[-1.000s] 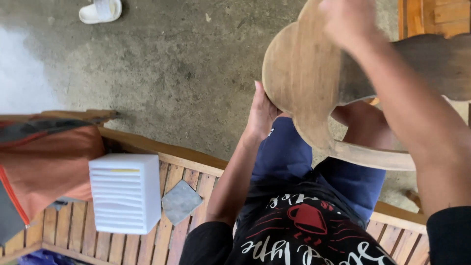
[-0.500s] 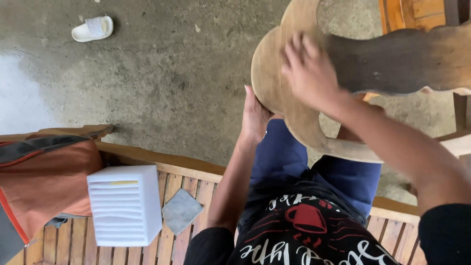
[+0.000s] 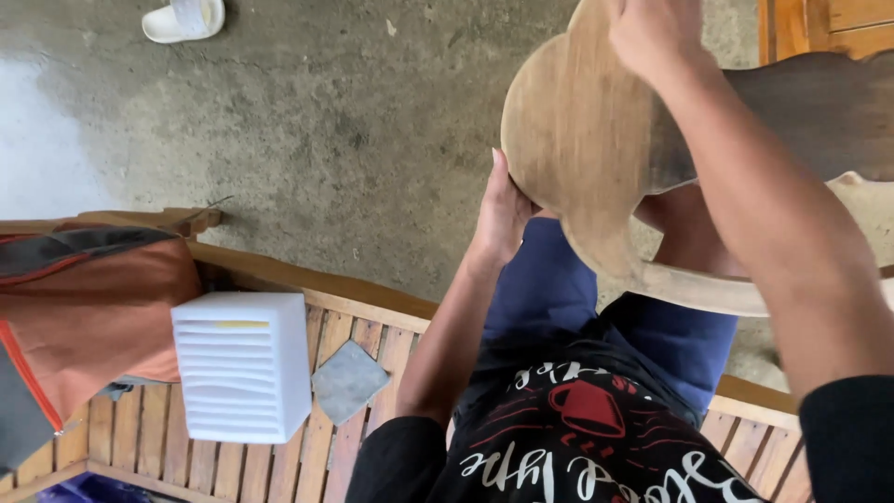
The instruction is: Sanding a wooden chair component by hand using sandpaper to smooth the surface.
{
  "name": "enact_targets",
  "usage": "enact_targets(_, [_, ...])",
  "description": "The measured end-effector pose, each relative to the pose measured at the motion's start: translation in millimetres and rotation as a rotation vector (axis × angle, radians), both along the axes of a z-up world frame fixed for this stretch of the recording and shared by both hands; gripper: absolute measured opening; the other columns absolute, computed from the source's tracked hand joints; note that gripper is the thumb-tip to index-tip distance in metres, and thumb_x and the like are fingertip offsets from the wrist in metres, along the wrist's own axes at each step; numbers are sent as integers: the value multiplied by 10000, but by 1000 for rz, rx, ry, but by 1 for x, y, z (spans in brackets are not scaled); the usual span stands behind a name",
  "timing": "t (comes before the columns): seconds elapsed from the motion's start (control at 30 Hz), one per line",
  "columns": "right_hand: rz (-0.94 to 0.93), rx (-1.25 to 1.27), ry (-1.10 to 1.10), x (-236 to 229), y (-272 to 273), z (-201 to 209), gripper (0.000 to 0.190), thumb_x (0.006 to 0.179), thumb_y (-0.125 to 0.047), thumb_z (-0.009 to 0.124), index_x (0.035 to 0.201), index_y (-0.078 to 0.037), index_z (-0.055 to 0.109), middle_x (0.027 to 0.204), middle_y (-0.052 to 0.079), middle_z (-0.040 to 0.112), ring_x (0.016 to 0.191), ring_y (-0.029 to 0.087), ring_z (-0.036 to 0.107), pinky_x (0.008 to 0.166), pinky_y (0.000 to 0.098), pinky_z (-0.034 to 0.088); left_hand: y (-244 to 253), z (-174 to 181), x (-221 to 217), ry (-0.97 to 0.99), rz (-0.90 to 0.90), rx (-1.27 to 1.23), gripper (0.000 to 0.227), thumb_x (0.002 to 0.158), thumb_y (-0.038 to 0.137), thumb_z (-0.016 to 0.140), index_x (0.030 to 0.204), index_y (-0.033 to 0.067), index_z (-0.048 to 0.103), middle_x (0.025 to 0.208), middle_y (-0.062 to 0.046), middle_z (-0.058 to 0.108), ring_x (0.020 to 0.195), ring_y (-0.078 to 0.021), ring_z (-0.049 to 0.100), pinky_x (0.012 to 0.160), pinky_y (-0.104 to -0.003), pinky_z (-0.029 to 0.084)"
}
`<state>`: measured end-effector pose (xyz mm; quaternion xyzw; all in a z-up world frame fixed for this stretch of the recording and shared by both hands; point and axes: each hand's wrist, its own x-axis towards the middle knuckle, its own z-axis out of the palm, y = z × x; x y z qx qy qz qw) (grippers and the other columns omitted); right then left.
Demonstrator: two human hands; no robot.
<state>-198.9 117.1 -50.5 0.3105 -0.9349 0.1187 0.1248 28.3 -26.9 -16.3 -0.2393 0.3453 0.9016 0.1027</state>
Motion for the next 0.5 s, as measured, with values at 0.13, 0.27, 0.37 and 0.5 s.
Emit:
enact_targets(0.13, [362, 49, -385, 127, -4, 77, 406, 1018, -208, 480, 1347, 20, 411, 1404, 207, 379, 1261, 353, 368, 951, 493, 342, 0, -2, -3, -37, 15, 88, 815, 926, 672, 224, 1571, 177, 283, 1605, -109, 363, 1469, -305, 369, 1057, -442, 431])
enact_targets(0.27, [325, 205, -334, 75, -7, 86, 511, 972, -156, 653, 1448, -76, 487, 1452, 225, 487, 1137, 399, 573, 532, 398, 536, 2, -28, -1, -2, 30, 172, 884, 926, 722, 192, 1559, 113, 295, 1591, -164, 363, 1427, -411, 394, 920, -557, 526])
enact_targets(0.37, [399, 124, -269, 76, -22, 103, 575, 960, -97, 591, 1479, 101, 438, 1322, 245, 609, 1134, 395, 605, 975, 546, 456, 2, -31, 6, 62, 48, 201, 978, 897, 783, 228, 1574, 78, 265, 1587, -176, 341, 1332, -413, 470, 832, -522, 564])
enact_targets(0.5, [834, -219, -203, 103, -2, 47, 414, 1005, -246, 573, 1387, -90, 603, 1446, 103, 602, 1365, 318, 526, 1091, 420, 432, 6, -19, 7, 33, 139, 304, 1025, 927, 829, 245, 1607, 65, 183, 1652, -276, 118, 1503, -493, 136, 1230, -569, 140])
